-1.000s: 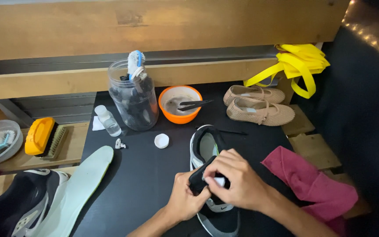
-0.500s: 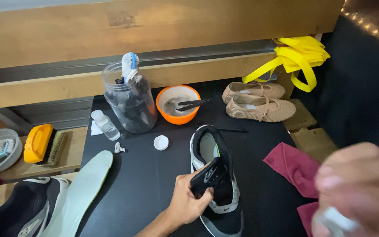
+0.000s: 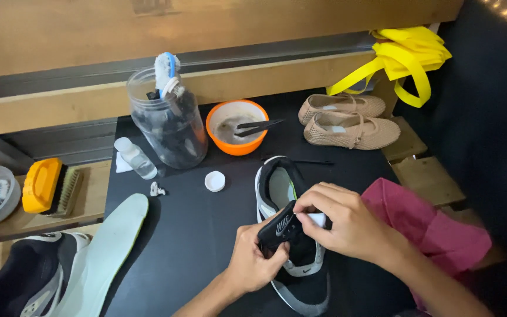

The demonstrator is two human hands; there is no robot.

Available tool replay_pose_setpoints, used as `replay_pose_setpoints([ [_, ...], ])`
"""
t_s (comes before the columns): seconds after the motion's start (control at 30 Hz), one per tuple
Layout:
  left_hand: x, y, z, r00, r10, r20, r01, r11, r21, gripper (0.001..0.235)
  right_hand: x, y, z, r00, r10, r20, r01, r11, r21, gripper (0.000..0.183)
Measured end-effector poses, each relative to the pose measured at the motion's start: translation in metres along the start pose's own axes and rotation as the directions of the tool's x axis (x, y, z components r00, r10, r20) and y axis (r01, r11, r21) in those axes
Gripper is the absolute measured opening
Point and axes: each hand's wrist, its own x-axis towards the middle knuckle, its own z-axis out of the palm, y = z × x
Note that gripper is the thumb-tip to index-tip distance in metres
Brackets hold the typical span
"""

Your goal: The person cleans a black and white sneaker using a white cotton pad. They wipe the interior lining, the tongue, the side panels, and the heel area of the shoe. The person rotates the shoe to access different surfaces and continues wiping until the task is complete.

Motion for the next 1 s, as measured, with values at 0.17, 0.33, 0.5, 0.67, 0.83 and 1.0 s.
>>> replay_pose_setpoints([
  [0.17, 0.000, -0.004, 0.000, 0.999, 0.038, -0.004, -0.038, 0.998, 0.042, 0.036, 0.004, -0.009, 0.000, 0.999, -0.016, -0.037, 0.015, 0.999, -0.039, 0.005],
  [0.33, -0.005, -0.016, 0.004, 1.000, 0.011, 0.003, -0.012, 0.998, 0.066, 0.021, 0.005, -0.016, 0.005, 0.996, -0.084, -0.037, 0.082, 0.995, -0.063, 0.003],
  [0.5, -0.005, -0.017, 0.006, 0.999, 0.036, -0.036, -0.034, 0.998, 0.053, 0.018, 0.004, -0.022, 0.014, 0.975, -0.220, -0.018, 0.219, 0.975, -0.048, 0.004],
  [0.67, -0.005, -0.018, 0.008, 0.997, 0.064, -0.040, -0.061, 0.996, 0.061, 0.028, 0.005, -0.027, 0.015, 0.991, -0.132, -0.002, 0.132, 0.991, -0.004, 0.008],
  [0.83, -0.008, -0.019, 0.006, 0.999, 0.002, -0.033, -0.001, 0.999, 0.046, 0.028, 0.005, -0.012, 0.017, 0.978, -0.208, -0.034, 0.189, 0.938, -0.292, 0.008],
  [1.0, -0.005, -0.017, 0.004, 0.999, 0.022, -0.025, -0.021, 0.998, 0.059, 0.016, 0.007, -0.020, 0.021, 0.989, -0.149, 0.008, 0.149, 0.989, -0.006, 0.008],
])
